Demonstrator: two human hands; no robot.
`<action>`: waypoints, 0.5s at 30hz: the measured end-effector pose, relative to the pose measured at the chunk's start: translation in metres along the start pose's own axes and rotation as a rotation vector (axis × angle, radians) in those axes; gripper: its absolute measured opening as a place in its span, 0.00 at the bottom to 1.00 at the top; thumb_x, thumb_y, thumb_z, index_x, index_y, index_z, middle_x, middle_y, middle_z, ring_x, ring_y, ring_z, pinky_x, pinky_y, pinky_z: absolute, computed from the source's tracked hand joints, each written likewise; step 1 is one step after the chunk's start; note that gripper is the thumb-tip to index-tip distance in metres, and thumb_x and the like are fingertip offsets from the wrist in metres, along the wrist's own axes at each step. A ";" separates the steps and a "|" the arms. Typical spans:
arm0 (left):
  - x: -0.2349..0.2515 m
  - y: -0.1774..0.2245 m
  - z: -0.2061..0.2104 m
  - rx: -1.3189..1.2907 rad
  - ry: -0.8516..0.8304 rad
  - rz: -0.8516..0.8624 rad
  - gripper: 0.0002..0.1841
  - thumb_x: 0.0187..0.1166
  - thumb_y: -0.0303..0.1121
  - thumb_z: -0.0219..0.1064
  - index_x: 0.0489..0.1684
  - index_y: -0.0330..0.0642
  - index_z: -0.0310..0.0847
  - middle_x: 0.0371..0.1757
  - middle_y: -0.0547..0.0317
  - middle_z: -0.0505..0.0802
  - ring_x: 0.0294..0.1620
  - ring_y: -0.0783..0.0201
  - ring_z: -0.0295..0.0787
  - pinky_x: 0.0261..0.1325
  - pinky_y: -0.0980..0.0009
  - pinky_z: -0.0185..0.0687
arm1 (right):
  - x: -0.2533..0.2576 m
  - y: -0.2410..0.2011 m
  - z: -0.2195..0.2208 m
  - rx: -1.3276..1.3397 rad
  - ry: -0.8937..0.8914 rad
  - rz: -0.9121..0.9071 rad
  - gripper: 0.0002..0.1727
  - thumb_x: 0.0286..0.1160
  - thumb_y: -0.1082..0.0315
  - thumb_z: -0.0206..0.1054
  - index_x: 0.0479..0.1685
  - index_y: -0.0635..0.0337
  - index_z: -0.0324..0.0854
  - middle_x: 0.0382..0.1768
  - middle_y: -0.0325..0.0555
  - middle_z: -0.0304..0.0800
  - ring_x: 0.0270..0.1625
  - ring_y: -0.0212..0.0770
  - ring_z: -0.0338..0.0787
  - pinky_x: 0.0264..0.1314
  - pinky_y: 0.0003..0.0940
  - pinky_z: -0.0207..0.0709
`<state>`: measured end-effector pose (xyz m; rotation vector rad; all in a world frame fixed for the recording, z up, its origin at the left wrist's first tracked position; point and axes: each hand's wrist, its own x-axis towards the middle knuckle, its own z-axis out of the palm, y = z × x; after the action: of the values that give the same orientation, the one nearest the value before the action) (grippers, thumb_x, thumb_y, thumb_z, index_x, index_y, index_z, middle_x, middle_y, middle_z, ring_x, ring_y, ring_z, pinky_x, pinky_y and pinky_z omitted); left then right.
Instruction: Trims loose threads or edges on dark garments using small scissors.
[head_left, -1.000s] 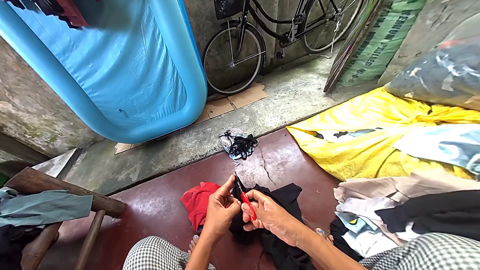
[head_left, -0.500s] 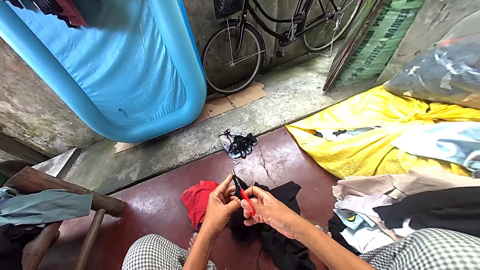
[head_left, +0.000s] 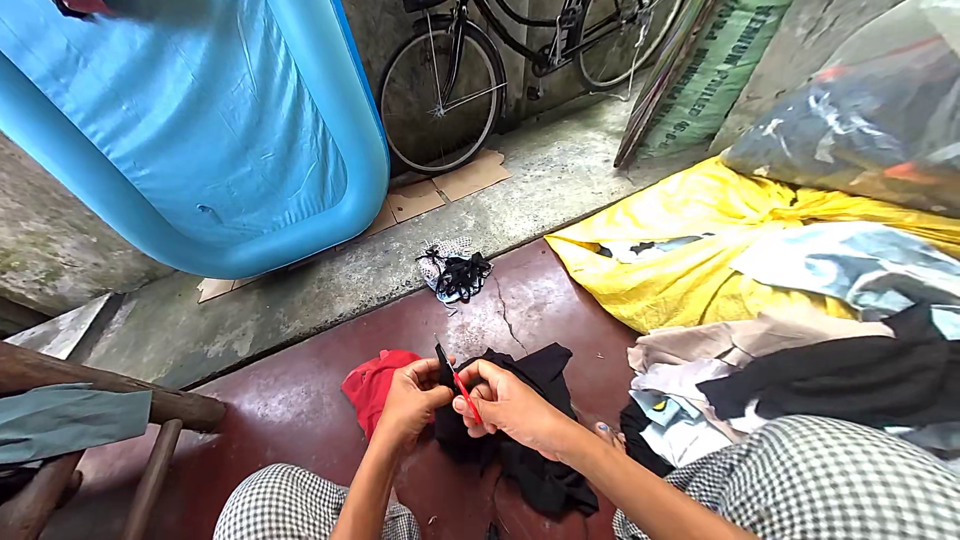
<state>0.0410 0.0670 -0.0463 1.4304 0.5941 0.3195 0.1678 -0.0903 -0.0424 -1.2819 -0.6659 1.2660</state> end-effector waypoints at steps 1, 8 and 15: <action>0.001 0.001 -0.001 0.017 0.004 0.012 0.22 0.61 0.14 0.74 0.58 0.31 0.88 0.47 0.44 0.95 0.44 0.57 0.93 0.52 0.61 0.90 | -0.002 -0.002 -0.001 0.059 -0.025 -0.001 0.22 0.77 0.62 0.72 0.65 0.56 0.73 0.35 0.46 0.90 0.36 0.41 0.93 0.44 0.41 0.90; 0.002 -0.003 0.005 0.165 -0.160 0.012 0.15 0.60 0.16 0.76 0.47 0.32 0.89 0.42 0.50 0.95 0.42 0.59 0.93 0.51 0.62 0.91 | -0.008 -0.006 -0.001 0.303 -0.016 -0.053 0.18 0.85 0.61 0.62 0.69 0.55 0.75 0.42 0.44 0.88 0.41 0.41 0.90 0.52 0.46 0.88; -0.013 0.011 0.008 -0.062 -0.341 0.064 0.18 0.60 0.12 0.70 0.51 0.32 0.88 0.51 0.46 0.94 0.50 0.58 0.92 0.56 0.59 0.89 | 0.004 -0.001 -0.024 0.001 0.309 -0.203 0.31 0.75 0.63 0.73 0.77 0.55 0.67 0.53 0.47 0.88 0.51 0.41 0.91 0.56 0.40 0.87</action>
<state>0.0363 0.0547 -0.0325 1.4064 0.2599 0.1371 0.1914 -0.0945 -0.0479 -1.3373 -0.5562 0.8801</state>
